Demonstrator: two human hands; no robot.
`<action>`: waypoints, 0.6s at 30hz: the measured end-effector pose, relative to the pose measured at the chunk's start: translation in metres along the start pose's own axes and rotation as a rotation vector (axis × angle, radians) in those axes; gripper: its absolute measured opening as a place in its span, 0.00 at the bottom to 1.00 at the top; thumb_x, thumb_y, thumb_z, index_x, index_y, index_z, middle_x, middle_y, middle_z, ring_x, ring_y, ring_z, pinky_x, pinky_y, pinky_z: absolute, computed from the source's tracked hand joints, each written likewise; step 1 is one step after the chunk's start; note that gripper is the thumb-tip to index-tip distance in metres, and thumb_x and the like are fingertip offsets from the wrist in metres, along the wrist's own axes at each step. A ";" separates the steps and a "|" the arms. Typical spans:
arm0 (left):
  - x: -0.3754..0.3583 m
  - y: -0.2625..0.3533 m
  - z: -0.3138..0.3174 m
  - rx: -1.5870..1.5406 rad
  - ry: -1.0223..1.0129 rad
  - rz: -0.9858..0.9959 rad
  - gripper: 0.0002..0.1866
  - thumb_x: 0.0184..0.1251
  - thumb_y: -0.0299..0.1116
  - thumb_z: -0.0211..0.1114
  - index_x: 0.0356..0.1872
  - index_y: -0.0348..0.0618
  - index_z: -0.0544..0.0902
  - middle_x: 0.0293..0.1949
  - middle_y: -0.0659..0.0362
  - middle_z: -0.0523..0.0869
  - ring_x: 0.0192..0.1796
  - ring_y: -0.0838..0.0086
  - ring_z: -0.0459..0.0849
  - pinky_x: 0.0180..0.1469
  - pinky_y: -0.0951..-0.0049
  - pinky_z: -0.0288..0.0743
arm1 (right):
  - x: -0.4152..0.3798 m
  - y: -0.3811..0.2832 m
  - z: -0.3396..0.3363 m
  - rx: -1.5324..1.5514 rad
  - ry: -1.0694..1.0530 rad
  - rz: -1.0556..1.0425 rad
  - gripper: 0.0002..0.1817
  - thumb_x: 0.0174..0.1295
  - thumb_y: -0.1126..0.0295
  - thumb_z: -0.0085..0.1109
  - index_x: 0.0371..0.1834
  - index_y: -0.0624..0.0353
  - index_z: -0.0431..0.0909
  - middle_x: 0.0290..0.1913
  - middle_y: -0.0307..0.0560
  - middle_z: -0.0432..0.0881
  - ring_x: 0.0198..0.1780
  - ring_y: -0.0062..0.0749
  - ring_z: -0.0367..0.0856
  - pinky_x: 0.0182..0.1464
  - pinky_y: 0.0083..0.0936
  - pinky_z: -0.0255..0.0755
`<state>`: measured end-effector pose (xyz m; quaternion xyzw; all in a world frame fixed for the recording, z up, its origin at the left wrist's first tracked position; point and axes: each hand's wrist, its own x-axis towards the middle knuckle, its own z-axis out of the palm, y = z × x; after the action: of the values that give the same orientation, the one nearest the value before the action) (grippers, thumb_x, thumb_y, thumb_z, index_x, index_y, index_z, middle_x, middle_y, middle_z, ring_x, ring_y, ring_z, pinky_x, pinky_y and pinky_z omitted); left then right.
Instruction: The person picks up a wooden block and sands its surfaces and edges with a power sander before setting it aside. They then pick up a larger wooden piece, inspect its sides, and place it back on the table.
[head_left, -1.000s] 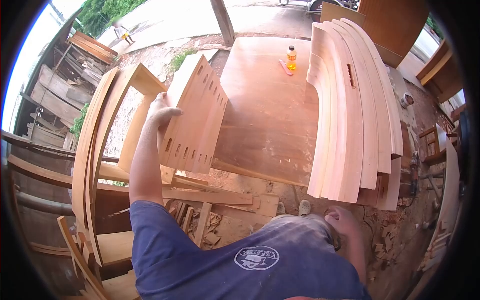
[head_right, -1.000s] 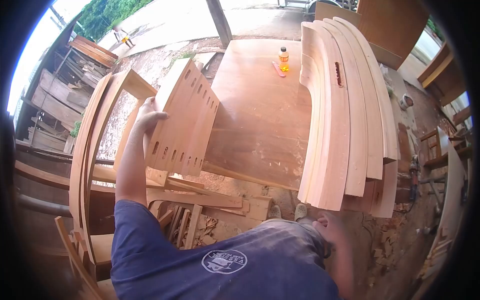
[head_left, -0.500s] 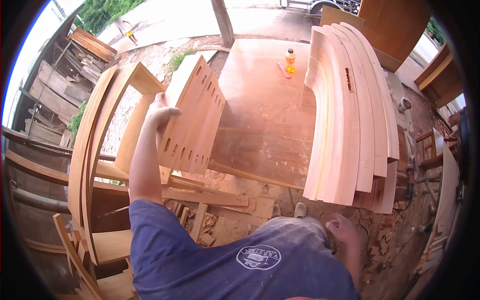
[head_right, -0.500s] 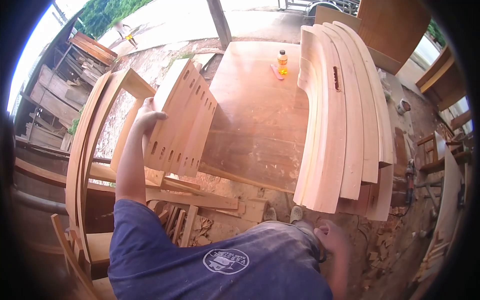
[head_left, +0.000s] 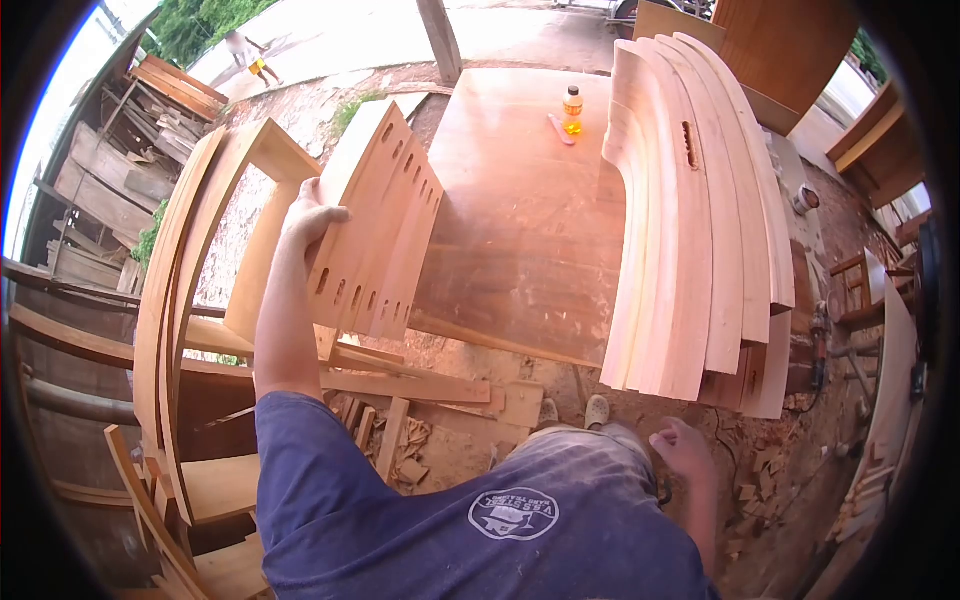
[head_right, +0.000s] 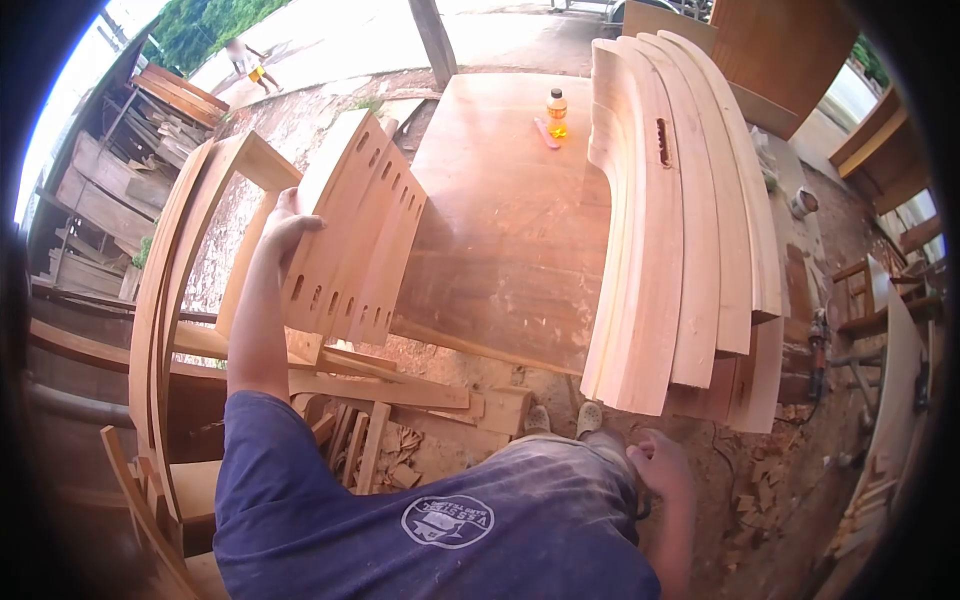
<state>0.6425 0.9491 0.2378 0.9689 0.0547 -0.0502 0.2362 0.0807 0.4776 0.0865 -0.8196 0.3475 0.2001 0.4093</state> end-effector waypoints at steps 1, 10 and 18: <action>0.002 0.000 0.002 0.052 0.014 0.010 0.59 0.50 0.45 0.84 0.87 0.55 0.64 0.75 0.49 0.82 0.78 0.56 0.80 0.80 0.57 0.75 | -0.001 -0.003 0.001 -0.028 -0.013 0.019 0.33 0.69 0.56 0.73 0.73 0.65 0.81 0.57 0.63 0.93 0.58 0.50 0.94 0.63 0.41 0.85; -0.069 0.009 0.051 0.125 0.528 0.684 0.16 0.68 0.33 0.76 0.56 0.46 0.89 0.56 0.55 0.91 0.61 0.61 0.89 0.65 0.57 0.81 | 0.005 0.015 0.012 -0.199 -0.192 -0.059 0.35 0.67 0.52 0.70 0.73 0.63 0.82 0.60 0.63 0.92 0.62 0.57 0.90 0.68 0.44 0.82; -0.296 -0.005 0.242 -0.170 -0.320 0.604 0.08 0.68 0.27 0.75 0.45 0.37 0.92 0.41 0.52 0.95 0.41 0.67 0.95 0.49 0.66 0.88 | -0.007 0.056 -0.032 -0.234 -0.117 -0.028 0.32 0.72 0.53 0.68 0.74 0.61 0.81 0.61 0.61 0.92 0.64 0.58 0.89 0.69 0.47 0.81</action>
<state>0.3313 0.8174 0.0580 0.8980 -0.2680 -0.1245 0.3259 0.0363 0.4304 0.0799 -0.8535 0.2856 0.2811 0.3332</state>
